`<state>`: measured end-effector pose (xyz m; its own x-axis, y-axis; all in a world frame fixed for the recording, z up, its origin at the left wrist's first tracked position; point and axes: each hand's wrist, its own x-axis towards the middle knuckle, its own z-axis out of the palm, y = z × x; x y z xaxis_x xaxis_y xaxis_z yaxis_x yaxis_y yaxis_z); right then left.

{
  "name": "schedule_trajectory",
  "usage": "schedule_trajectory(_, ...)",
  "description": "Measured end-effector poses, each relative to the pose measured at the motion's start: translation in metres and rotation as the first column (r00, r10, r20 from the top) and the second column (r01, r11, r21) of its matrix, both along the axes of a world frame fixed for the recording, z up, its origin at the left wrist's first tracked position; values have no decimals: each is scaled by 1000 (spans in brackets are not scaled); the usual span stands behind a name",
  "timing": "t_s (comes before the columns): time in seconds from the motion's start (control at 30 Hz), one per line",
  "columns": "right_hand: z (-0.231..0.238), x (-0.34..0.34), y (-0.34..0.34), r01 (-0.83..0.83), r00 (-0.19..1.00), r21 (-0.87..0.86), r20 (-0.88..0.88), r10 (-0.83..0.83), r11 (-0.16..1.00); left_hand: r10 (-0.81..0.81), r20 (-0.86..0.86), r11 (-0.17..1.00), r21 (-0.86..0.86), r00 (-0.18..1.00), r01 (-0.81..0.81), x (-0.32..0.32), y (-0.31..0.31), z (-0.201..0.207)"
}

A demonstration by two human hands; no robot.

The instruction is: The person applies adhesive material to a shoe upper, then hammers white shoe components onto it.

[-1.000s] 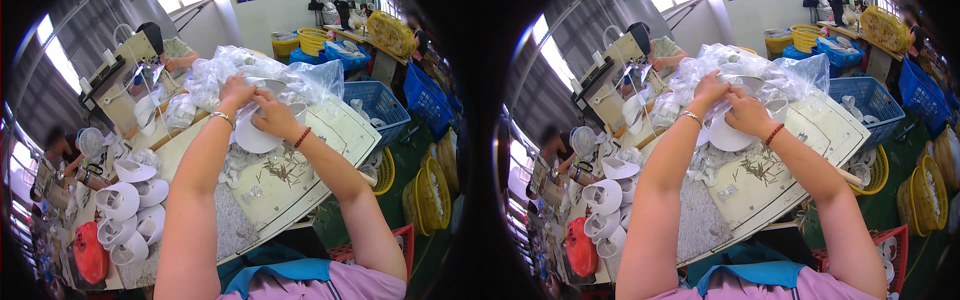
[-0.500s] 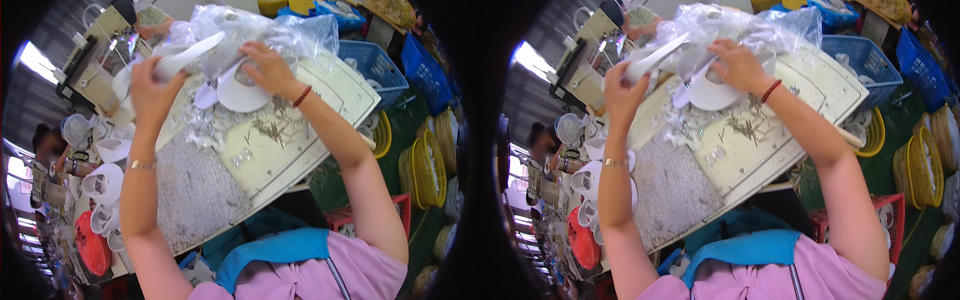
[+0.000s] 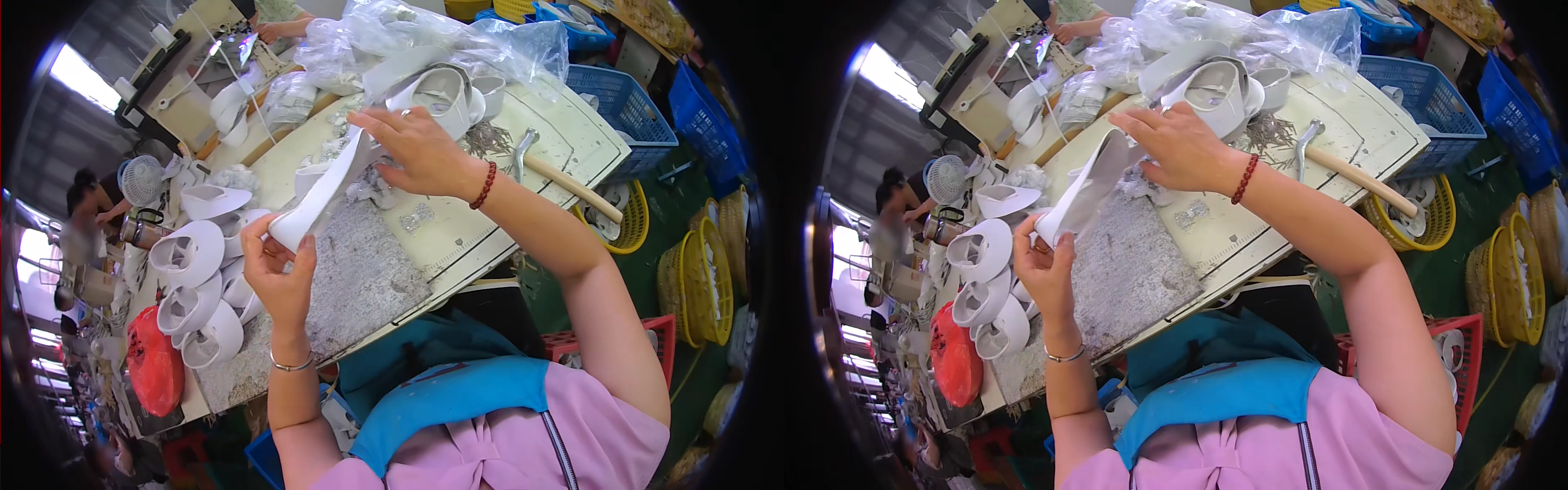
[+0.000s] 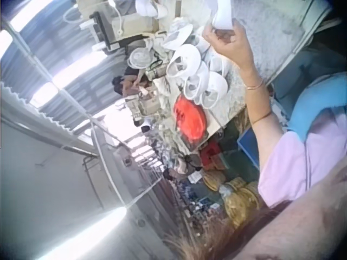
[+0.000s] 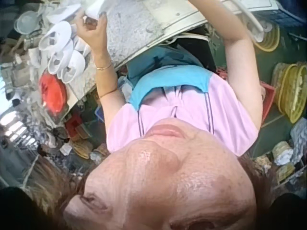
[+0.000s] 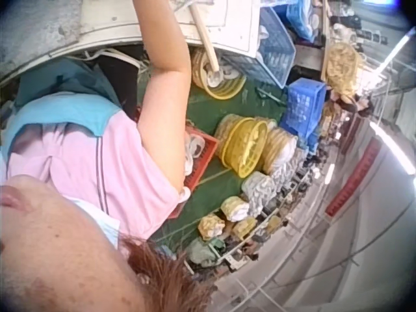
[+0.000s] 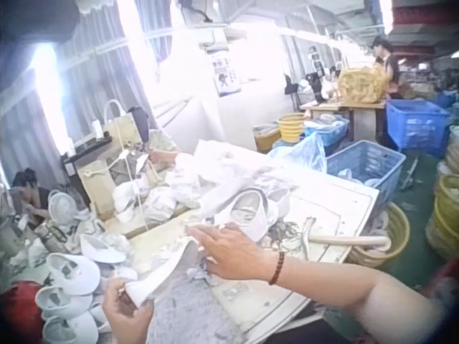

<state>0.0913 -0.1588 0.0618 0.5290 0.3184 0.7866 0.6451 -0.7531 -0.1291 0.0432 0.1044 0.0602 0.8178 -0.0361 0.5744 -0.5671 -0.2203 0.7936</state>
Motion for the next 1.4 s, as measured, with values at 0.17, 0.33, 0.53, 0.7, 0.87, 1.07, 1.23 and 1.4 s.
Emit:
schedule_trajectory(0.17,11,7,3,12,952,-302,-288,-104,953,-80,-81,974,-220,993,61,-23,14,12)
schedule_trajectory(0.33,19,7,-12,-43,933,-382,316,175,923,-228,-115,896,-413,967,163,-47,38,7)
schedule_trajectory(0.53,22,5,-5,-80,864,-436,418,281,896,-245,-121,836,-529,962,146,-56,51,-9)
schedule_trajectory(0.7,22,31,-74,85,907,-206,422,10,975,122,-142,687,-702,982,-187,-66,98,-1)
schedule_trajectory(0.87,64,39,-67,211,827,3,533,-180,978,229,-61,934,-266,972,-237,-68,65,-18)
schedule_trajectory(1.07,-2,83,-96,440,880,-497,73,-469,747,313,184,484,813,932,-323,-70,40,-32)
schedule_trajectory(1.23,3,54,-95,440,862,-354,-90,-498,825,182,60,414,901,981,-132,-84,51,-16)
schedule_trajectory(1.4,10,33,-112,300,941,-294,-65,-333,907,161,14,443,892,987,-85,-86,47,-3)
